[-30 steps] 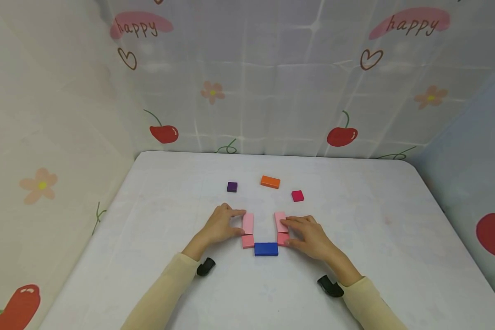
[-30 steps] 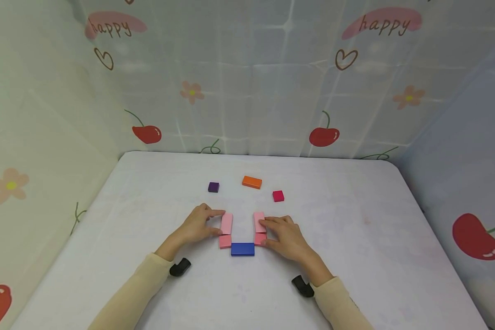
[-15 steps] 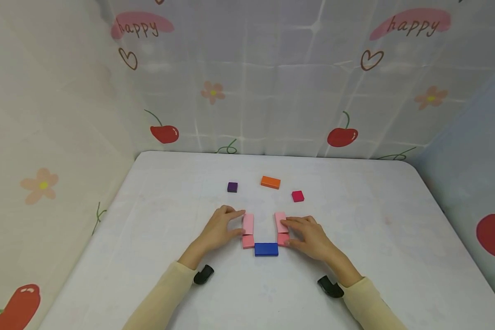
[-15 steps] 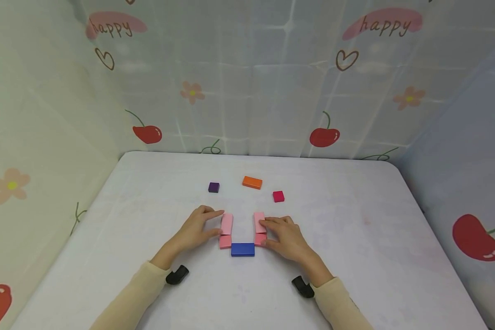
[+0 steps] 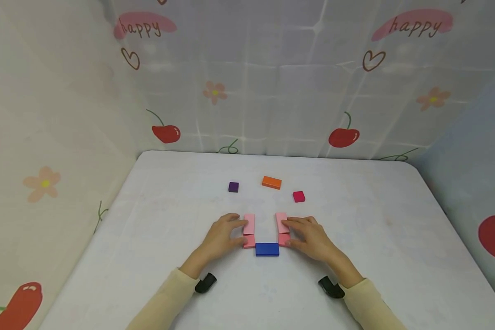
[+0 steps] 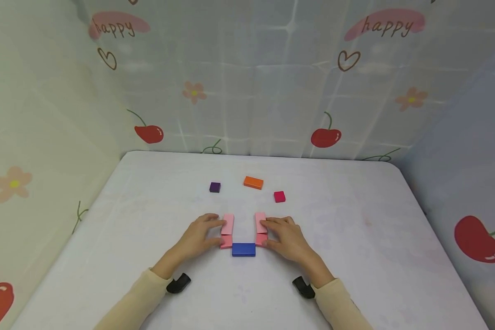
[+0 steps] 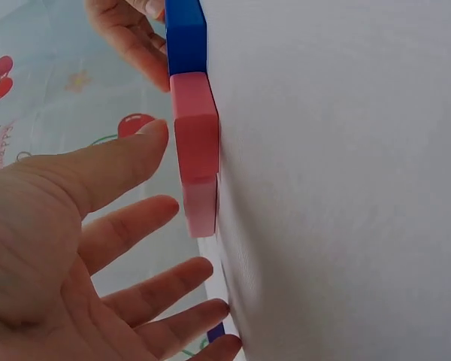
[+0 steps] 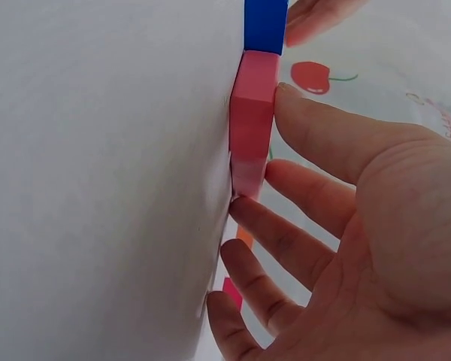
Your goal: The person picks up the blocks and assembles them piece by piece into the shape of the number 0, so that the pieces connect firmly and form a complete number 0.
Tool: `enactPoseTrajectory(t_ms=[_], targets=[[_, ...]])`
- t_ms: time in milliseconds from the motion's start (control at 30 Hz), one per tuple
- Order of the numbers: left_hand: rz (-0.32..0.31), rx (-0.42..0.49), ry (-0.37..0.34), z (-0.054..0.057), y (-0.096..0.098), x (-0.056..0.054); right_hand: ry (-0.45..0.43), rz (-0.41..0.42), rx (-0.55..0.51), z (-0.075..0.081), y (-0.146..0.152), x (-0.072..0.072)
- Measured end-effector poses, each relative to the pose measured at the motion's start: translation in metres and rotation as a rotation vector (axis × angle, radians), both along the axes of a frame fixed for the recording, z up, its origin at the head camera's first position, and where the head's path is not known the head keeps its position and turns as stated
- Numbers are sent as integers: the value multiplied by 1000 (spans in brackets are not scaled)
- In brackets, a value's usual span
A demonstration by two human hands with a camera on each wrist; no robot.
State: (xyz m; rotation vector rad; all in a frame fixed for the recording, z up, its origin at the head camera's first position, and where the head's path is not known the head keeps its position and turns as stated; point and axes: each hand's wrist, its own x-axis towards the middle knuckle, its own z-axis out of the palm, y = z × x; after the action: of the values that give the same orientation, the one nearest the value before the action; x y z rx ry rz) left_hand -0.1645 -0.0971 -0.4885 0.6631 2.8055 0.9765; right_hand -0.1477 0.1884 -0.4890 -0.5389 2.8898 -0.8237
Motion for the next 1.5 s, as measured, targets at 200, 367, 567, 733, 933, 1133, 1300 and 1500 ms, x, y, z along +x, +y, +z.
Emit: enactPoseTrajectory(t_ms=[200,367,567,733,933,1133,1300,1500], targets=[[4,-35,35,-3,1,0,-6,-5,4,0,-1,-1],[10,-36,35,-3,0,1,-7,-3,0,-1,-2,-3],[11,-31,35,-3,-1,1,2,7,-12,-1,-2,-4],[5,-25,38,-3,-2,1,-1,4,-23,-1,-2,-4],[-6,-15,36,-3,-2,0,-40,-1,-127,3,5,-7],[-4,-54,23,-5,-2,0,-31,-127,-202,12,19,-23],[12,-42,0,-4,-1,2,-5,-247,-214,19,31,-48],[13,-36,-2,-4,0,3,-87,-308,-187,17,40,-77]])
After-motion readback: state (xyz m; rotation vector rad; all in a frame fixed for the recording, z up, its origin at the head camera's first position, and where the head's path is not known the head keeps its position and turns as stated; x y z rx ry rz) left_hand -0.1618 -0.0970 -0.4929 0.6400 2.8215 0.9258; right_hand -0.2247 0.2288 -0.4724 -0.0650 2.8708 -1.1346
